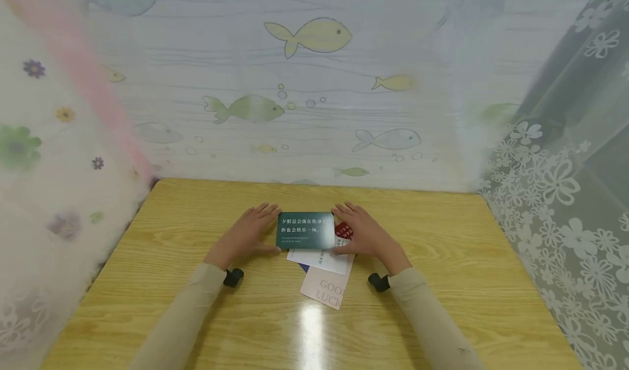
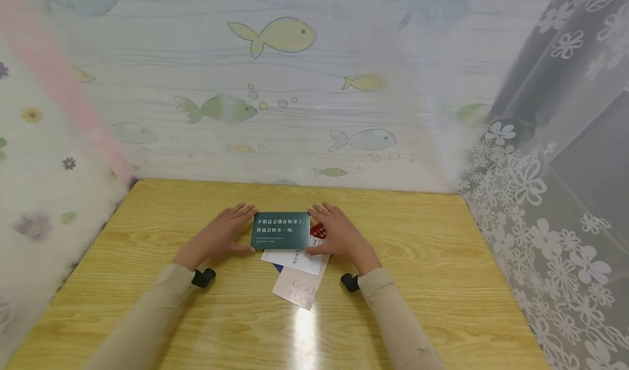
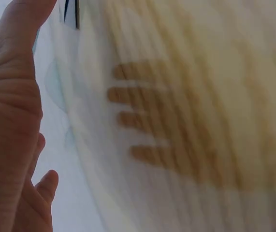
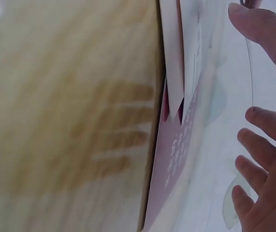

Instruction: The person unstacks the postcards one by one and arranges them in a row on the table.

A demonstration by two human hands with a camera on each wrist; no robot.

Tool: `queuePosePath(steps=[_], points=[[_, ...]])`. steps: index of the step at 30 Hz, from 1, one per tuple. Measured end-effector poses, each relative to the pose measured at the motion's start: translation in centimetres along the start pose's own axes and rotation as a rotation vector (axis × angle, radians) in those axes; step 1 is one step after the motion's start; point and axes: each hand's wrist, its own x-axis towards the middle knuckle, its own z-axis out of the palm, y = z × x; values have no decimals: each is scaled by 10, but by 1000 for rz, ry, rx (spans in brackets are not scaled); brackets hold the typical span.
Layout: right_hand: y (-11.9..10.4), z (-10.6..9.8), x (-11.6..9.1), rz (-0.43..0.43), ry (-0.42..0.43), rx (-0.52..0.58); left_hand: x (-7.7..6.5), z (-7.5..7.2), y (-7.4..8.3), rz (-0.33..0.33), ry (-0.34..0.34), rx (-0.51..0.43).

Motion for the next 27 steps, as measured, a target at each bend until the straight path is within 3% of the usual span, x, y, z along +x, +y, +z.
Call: queuePosePath(steps=[4,13,21,27], points=[[4,0,10,47,-33,14,9,2,-11,-22,-21,-62],[16,4,28,105,-75,48,27,2,-24,-56,-49,-108],[25,5,48,105,-97,83,45,-6,-36,-61,-52,-83],[30,3,56,146,-135,86,53,-1,-42,-81,-65,-96]])
